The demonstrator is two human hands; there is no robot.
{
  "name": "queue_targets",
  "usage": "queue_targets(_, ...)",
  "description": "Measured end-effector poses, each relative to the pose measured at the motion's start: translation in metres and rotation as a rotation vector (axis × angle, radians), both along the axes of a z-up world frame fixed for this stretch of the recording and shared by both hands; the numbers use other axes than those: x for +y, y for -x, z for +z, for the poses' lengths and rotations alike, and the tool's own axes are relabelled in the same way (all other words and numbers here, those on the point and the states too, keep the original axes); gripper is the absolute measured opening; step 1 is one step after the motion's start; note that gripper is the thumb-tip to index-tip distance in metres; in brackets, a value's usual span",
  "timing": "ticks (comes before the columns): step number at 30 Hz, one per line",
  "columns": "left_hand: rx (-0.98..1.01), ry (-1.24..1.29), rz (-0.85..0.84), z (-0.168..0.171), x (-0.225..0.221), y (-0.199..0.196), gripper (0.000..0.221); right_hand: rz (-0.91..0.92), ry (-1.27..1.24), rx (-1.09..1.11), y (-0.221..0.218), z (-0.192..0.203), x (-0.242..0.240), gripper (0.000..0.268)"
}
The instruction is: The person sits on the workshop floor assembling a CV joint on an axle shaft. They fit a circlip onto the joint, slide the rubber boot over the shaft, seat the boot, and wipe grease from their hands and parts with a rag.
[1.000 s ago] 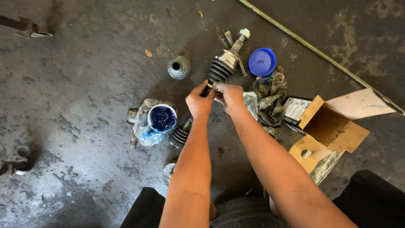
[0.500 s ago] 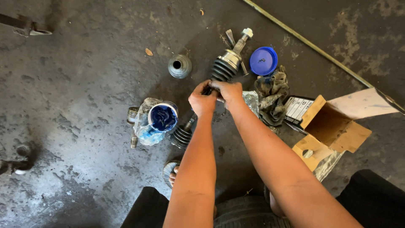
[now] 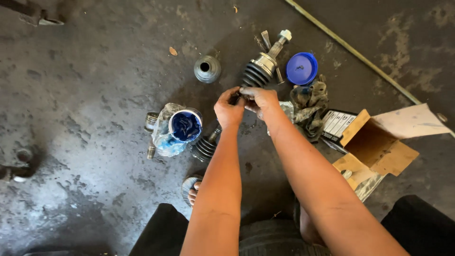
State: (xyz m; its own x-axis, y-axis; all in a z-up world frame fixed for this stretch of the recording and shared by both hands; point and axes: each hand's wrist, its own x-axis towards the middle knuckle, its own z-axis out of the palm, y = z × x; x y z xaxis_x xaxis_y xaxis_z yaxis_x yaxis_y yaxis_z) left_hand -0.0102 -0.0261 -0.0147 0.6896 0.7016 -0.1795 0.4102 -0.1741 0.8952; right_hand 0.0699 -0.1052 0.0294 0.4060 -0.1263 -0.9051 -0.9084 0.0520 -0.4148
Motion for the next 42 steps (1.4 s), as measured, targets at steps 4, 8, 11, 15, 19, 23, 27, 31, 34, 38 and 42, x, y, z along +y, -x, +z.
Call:
queue_targets(4,0.150,0.061,-0.009,0.007,-0.003,0.000,0.032,-0.200,-0.073,-0.006,0.005,-0.058,-0.017,0.040)
queue_targets(8,0.287,0.081,-0.055,0.014,0.000,-0.012,0.029,-0.203,-0.110,0.036,0.001,-0.060,-0.021,0.036)
queue_targets(11,0.332,0.089,-0.041,0.005,-0.002,-0.007,0.025,-0.176,-0.101,0.028,0.004,-0.056,-0.014,0.035)
queue_targets(15,0.329,0.101,-0.044,-0.003,0.000,-0.012,0.025,-0.060,0.037,0.000,-0.001,-0.020,0.006,0.044)
queue_targets(19,0.341,0.110,-0.029,-0.003,-0.001,-0.018,0.026,-0.051,0.096,0.014,-0.008,-0.033,0.008,0.044)
queue_targets(23,0.363,0.143,-0.020,-0.010,-0.002,-0.014,0.027,-0.068,0.121,-0.013,-0.004,-0.042,0.002,0.042)
queue_targets(27,0.337,0.192,-0.023,0.005,0.002,-0.010,0.024,-0.091,0.071,-0.044,-0.002,-0.039,-0.004,0.037)
queue_targets(31,0.301,0.208,-0.021,0.007,0.004,-0.010,0.025,-0.087,0.030,-0.060,-0.002,-0.037,-0.008,0.036)
queue_targets(34,0.245,0.253,-0.009,0.008,0.007,-0.011,0.026,-0.067,-0.014,-0.081,0.000,-0.041,-0.013,0.031)
queue_targets(38,0.249,0.243,-0.029,0.003,0.013,-0.009,0.024,-0.051,-0.064,-0.240,0.018,-0.065,-0.017,0.020)
queue_targets(42,0.285,0.249,-0.024,-0.008,0.020,-0.013,0.025,-0.063,-0.137,-0.384,0.027,-0.057,-0.015,0.011)
